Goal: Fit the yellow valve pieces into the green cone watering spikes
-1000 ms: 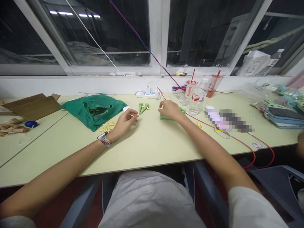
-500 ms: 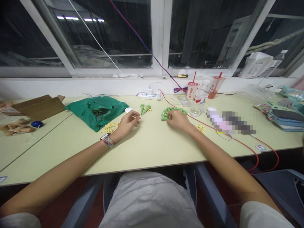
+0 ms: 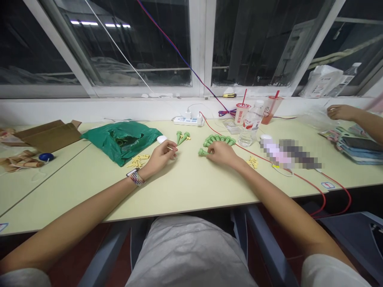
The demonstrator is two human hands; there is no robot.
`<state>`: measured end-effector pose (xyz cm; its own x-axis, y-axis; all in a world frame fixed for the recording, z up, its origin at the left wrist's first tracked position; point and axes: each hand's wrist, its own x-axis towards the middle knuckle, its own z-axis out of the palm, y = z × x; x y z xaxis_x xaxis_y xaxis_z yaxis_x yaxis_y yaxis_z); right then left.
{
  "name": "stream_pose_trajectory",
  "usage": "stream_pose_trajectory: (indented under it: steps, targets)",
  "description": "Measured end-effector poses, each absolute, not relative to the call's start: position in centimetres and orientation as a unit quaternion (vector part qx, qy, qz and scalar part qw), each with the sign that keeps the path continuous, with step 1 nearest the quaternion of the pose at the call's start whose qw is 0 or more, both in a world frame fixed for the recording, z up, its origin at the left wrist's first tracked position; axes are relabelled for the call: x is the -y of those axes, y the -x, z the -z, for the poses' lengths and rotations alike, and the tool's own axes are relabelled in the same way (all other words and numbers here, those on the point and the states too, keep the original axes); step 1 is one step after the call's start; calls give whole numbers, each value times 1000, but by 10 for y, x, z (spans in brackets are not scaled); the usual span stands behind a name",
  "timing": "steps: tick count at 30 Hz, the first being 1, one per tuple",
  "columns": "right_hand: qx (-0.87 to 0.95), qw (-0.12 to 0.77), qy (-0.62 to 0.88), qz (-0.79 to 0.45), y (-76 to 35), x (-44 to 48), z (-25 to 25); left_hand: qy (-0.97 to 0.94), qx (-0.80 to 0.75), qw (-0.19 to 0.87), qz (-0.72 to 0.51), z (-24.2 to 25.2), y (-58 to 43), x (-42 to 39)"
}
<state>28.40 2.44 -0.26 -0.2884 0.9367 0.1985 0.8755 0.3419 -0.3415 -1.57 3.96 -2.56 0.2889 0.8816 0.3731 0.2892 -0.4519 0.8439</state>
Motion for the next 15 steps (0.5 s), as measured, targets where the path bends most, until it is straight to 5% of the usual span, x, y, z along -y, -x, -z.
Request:
stream_pose_trajectory:
  steps: [8, 15]
  targets:
    - [793, 335, 396, -319, -220, -38, -9, -706, -328, 448, -440, 8, 13, -36]
    - [723, 432, 396, -366, -150, -65, -4, -553, -344, 437, -621, -5, 45, -72]
